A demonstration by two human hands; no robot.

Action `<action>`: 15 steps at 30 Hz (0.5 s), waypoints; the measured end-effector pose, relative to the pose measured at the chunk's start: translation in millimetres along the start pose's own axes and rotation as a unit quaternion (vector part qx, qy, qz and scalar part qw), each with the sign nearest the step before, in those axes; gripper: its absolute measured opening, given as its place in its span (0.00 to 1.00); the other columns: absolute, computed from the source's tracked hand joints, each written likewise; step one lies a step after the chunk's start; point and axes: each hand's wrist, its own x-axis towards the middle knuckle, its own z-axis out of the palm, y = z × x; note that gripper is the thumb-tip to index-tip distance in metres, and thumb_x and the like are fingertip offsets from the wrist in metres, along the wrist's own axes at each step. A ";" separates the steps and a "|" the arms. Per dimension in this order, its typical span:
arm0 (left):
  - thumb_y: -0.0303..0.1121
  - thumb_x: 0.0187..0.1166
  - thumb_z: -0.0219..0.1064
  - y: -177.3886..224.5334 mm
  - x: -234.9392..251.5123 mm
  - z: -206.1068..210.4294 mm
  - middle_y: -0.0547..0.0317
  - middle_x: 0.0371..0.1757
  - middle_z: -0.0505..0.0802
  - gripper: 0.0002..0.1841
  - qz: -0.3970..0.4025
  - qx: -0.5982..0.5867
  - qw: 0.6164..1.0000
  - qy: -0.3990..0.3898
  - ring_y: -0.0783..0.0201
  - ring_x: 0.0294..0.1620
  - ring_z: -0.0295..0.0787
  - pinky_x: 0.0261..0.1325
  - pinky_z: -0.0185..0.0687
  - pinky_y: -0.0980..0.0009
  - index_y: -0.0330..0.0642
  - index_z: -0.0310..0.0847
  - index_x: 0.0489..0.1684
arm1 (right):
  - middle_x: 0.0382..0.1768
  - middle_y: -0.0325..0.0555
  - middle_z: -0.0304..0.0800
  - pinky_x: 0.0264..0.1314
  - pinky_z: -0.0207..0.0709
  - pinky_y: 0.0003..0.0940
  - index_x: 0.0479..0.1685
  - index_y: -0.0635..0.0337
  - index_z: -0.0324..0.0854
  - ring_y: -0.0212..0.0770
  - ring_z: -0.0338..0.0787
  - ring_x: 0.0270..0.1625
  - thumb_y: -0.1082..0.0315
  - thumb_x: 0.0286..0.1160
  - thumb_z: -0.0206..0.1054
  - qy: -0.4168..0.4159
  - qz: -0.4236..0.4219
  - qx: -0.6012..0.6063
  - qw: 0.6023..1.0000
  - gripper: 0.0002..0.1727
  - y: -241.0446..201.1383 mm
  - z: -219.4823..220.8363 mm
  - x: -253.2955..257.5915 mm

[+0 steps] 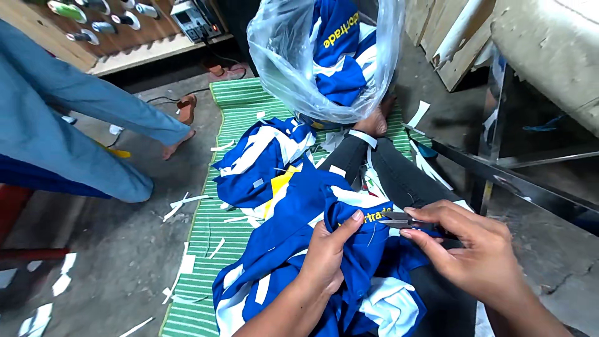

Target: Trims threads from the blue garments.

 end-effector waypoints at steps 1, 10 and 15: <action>0.21 0.83 0.61 -0.4 -0.1 -0.3 0.48 0.41 0.95 0.06 0.000 0.000 1.000 -0.001 0.63 0.44 0.95 0.56 0.91 0.65 0.30 0.83 0.48 | 0.39 0.42 0.95 0.37 0.78 0.20 0.46 0.56 0.94 0.26 0.89 0.38 0.52 0.79 0.70 0.002 -0.001 -0.002 1.000 0.17 0.0 0.5 0.0; 0.21 0.83 0.61 -4.0 -1.0 0.5 0.49 0.40 0.95 0.06 -0.001 0.004 1.000 0.009 0.63 0.44 0.95 0.56 0.91 0.65 0.31 0.83 0.47 | 0.37 0.41 0.96 0.41 0.81 0.26 0.42 0.54 0.95 0.29 0.91 0.39 0.53 0.82 0.68 -0.009 -0.013 -0.001 1.000 0.15 0.6 5.4 -2.5; 0.21 0.83 0.61 -5.2 -2.4 1.4 0.50 0.40 0.95 0.06 0.018 0.010 1.000 0.001 0.64 0.44 0.95 0.56 0.91 0.66 0.31 0.84 0.45 | 0.41 0.40 0.96 0.40 0.78 0.14 0.48 0.56 0.94 0.21 0.88 0.42 0.51 0.79 0.71 -0.019 0.010 0.049 0.999 0.17 -1.3 -3.2 -4.3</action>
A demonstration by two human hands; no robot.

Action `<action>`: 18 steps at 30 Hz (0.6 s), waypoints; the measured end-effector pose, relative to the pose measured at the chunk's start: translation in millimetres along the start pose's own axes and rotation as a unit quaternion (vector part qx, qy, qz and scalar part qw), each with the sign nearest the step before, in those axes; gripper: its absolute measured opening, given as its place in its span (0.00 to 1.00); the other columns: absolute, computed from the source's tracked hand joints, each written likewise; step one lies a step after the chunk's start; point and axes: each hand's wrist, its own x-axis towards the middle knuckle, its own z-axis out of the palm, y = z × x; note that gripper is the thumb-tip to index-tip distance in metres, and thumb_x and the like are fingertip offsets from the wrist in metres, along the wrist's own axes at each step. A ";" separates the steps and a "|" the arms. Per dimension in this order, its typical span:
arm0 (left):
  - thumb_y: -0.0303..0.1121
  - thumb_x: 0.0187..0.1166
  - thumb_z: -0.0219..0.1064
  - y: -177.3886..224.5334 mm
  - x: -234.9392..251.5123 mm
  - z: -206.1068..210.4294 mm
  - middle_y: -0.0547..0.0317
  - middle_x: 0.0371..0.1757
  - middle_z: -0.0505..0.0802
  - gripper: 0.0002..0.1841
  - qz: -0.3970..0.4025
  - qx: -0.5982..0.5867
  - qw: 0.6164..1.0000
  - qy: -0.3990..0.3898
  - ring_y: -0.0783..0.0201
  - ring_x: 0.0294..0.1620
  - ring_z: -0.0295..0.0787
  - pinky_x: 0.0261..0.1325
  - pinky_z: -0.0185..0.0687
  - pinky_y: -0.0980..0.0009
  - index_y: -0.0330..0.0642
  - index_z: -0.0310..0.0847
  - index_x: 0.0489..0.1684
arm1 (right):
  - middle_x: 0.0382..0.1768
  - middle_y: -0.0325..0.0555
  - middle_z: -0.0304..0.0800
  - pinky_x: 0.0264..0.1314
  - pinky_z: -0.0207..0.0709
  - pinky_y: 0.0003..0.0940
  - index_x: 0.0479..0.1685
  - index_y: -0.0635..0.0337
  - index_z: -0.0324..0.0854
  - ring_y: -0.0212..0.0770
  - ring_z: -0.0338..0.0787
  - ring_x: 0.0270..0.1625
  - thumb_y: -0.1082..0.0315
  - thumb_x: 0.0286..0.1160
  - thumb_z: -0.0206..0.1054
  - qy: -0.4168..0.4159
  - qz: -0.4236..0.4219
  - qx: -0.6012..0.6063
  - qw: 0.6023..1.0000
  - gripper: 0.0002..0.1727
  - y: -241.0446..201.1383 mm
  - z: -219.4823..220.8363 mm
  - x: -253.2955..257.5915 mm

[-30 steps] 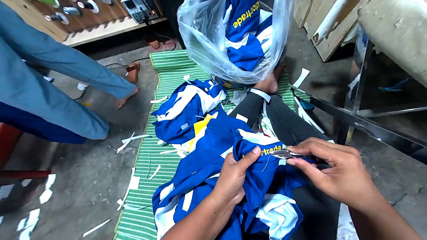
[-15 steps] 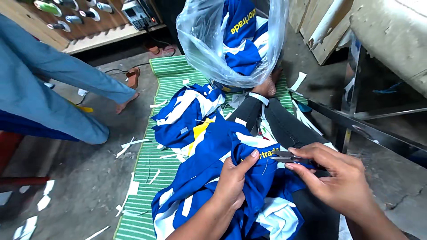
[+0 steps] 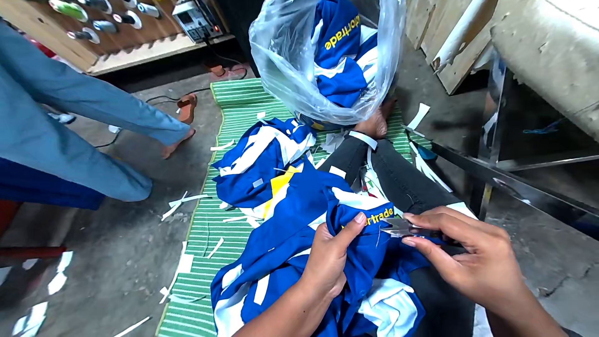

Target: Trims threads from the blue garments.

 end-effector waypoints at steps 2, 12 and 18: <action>0.21 0.83 0.62 -0.8 -0.5 -0.1 0.50 0.40 0.95 0.05 0.001 0.001 1.000 -0.002 0.64 0.44 0.95 0.56 0.91 0.66 0.31 0.84 0.45 | 0.42 0.43 0.96 0.42 0.78 0.14 0.48 0.58 0.94 0.22 0.89 0.43 0.53 0.79 0.72 0.022 -0.004 -0.018 1.000 0.17 -2.6 -0.6 -0.6; 0.22 0.84 0.60 1.8 -0.9 1.1 0.50 0.40 0.95 0.06 -0.026 -0.002 1.000 0.005 0.64 0.44 0.95 0.56 0.91 0.66 0.31 0.83 0.47 | 0.39 0.41 0.96 0.40 0.78 0.19 0.44 0.54 0.96 0.24 0.89 0.39 0.53 0.80 0.70 0.012 -0.002 -0.039 0.999 0.16 1.4 2.7 -1.8; 0.22 0.84 0.60 1.7 0.0 -0.4 0.49 0.40 0.95 0.06 -0.042 -0.008 0.999 0.004 0.64 0.44 0.95 0.55 0.91 0.66 0.31 0.83 0.47 | 0.38 0.40 0.96 0.37 0.78 0.23 0.43 0.53 0.96 0.26 0.89 0.37 0.52 0.81 0.69 -0.007 -0.003 -0.061 0.998 0.16 1.7 -2.1 2.2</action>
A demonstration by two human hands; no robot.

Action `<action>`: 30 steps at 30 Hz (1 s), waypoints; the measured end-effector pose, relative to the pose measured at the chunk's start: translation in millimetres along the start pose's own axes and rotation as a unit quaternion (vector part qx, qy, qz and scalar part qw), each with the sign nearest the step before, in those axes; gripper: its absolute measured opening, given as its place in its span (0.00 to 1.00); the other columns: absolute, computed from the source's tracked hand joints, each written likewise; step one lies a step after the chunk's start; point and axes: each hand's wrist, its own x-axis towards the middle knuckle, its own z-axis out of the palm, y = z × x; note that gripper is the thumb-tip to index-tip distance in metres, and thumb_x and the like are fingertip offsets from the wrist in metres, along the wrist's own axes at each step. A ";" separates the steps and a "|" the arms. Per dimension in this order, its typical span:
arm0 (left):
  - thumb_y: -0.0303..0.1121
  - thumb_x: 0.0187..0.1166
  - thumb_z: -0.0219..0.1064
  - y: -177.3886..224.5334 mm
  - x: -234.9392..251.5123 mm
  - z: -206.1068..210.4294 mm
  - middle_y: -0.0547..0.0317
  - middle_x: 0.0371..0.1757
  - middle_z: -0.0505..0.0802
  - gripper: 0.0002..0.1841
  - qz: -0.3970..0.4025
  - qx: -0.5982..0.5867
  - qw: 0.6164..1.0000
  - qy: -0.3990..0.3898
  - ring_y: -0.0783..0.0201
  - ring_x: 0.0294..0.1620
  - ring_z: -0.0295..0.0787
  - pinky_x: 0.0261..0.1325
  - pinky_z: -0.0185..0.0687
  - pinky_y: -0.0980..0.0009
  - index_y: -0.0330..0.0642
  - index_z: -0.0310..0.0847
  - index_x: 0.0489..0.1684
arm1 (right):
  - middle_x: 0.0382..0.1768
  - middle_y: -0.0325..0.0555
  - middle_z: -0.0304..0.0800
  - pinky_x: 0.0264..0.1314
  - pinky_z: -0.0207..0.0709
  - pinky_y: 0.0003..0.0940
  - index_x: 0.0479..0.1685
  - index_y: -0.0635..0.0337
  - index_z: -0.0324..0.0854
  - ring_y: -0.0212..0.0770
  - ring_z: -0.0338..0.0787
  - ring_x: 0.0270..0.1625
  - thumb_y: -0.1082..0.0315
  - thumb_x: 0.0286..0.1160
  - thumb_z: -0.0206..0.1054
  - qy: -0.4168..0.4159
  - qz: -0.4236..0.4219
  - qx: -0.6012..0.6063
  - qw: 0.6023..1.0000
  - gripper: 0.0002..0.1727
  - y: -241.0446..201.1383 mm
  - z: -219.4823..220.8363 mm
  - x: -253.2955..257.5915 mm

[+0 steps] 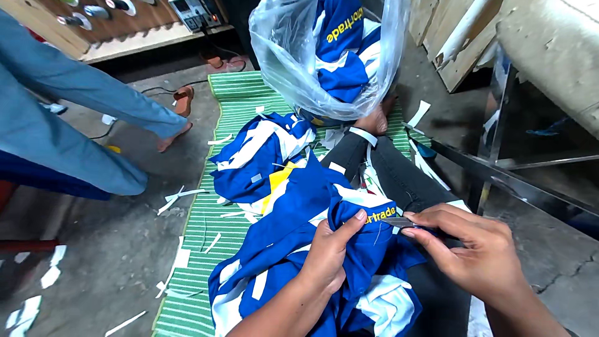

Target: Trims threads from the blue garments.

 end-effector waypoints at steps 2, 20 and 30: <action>0.22 0.84 0.60 0.2 -0.1 0.0 0.49 0.40 0.95 0.06 -0.002 -0.002 1.000 -0.001 0.63 0.44 0.95 0.56 0.91 0.66 0.31 0.83 0.47 | 0.37 0.40 0.96 0.35 0.77 0.21 0.43 0.53 0.95 0.25 0.87 0.35 0.51 0.81 0.69 -0.005 -0.001 0.005 1.000 0.16 1.2 -0.5 0.6; 0.21 0.84 0.61 -1.0 -5.5 3.8 0.50 0.40 0.95 0.06 0.047 0.016 0.999 0.000 0.64 0.45 0.94 0.57 0.90 0.66 0.30 0.83 0.46 | 0.39 0.50 0.96 0.43 0.81 0.24 0.45 0.62 0.94 0.35 0.93 0.42 0.57 0.76 0.74 0.119 -0.015 -0.073 0.990 0.16 -17.7 14.5 -14.6; 0.21 0.84 0.61 -1.3 -5.1 3.2 0.49 0.40 0.95 0.06 0.050 0.018 0.999 0.001 0.64 0.45 0.94 0.58 0.90 0.66 0.30 0.84 0.46 | 0.40 0.48 0.95 0.44 0.80 0.15 0.47 0.65 0.92 0.26 0.90 0.43 0.58 0.76 0.74 0.121 0.013 -0.012 0.993 0.17 -15.7 24.3 -15.7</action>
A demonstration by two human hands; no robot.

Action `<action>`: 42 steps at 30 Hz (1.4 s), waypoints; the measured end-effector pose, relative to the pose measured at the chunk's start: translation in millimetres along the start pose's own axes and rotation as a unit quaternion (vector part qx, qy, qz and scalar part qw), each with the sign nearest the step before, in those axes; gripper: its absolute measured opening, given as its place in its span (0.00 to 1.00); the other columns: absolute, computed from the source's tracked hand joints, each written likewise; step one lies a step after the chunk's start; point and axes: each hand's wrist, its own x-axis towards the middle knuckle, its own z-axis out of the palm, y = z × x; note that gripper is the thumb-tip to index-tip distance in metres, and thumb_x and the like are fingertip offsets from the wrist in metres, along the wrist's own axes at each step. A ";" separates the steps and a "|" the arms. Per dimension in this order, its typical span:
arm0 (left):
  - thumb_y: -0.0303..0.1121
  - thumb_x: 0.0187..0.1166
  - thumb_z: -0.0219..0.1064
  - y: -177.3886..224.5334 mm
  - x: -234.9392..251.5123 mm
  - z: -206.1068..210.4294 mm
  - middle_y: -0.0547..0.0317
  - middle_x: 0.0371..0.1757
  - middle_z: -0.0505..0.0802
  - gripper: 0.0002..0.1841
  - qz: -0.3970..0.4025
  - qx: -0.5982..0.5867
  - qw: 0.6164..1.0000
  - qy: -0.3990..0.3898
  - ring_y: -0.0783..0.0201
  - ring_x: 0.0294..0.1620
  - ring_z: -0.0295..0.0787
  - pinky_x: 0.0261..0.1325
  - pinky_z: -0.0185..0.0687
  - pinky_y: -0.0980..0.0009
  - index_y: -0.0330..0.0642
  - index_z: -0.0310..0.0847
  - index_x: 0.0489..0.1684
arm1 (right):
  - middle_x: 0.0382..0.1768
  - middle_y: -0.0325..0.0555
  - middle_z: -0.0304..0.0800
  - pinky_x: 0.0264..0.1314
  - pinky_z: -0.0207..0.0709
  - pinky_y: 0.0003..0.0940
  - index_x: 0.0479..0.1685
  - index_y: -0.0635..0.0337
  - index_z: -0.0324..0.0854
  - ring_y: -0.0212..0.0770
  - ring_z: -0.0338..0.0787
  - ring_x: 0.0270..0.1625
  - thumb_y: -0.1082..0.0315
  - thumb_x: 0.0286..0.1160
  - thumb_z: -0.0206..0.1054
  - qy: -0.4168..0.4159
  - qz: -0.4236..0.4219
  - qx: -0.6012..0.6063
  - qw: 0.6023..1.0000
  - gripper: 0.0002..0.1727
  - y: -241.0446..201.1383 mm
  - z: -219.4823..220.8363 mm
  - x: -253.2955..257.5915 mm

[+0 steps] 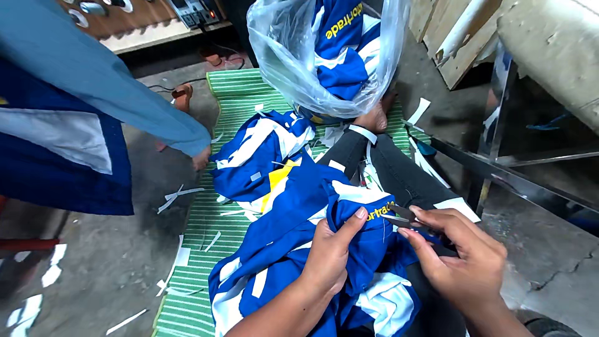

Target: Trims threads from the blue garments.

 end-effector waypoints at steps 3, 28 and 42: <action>0.21 0.84 0.61 0.4 -0.5 0.1 0.50 0.40 0.95 0.06 -0.004 -0.001 1.000 0.005 0.64 0.45 0.94 0.57 0.90 0.66 0.30 0.84 0.45 | 0.41 0.46 0.95 0.46 0.80 0.13 0.48 0.65 0.92 0.23 0.89 0.44 0.58 0.76 0.74 -0.014 0.013 0.032 0.999 0.17 1.5 1.6 1.0; 0.22 0.84 0.60 1.4 5.6 -3.8 0.53 0.39 0.95 0.06 -0.033 0.016 0.999 -0.030 0.67 0.44 0.94 0.57 0.89 0.68 0.31 0.84 0.44 | 0.40 0.41 0.97 0.40 0.80 0.38 0.45 0.51 0.95 0.37 0.93 0.40 0.50 0.84 0.65 -0.177 -0.099 -0.062 0.977 0.18 11.7 -31.8 42.7; 0.25 0.88 0.57 4.2 4.3 -2.5 0.51 0.41 0.94 0.09 -0.063 -0.004 0.998 -0.021 0.65 0.46 0.94 0.58 0.90 0.66 0.32 0.83 0.47 | 0.38 0.44 0.94 0.35 0.77 0.21 0.48 0.57 0.93 0.27 0.87 0.36 0.50 0.81 0.70 -0.137 -0.038 0.000 0.990 0.19 10.6 -28.9 28.9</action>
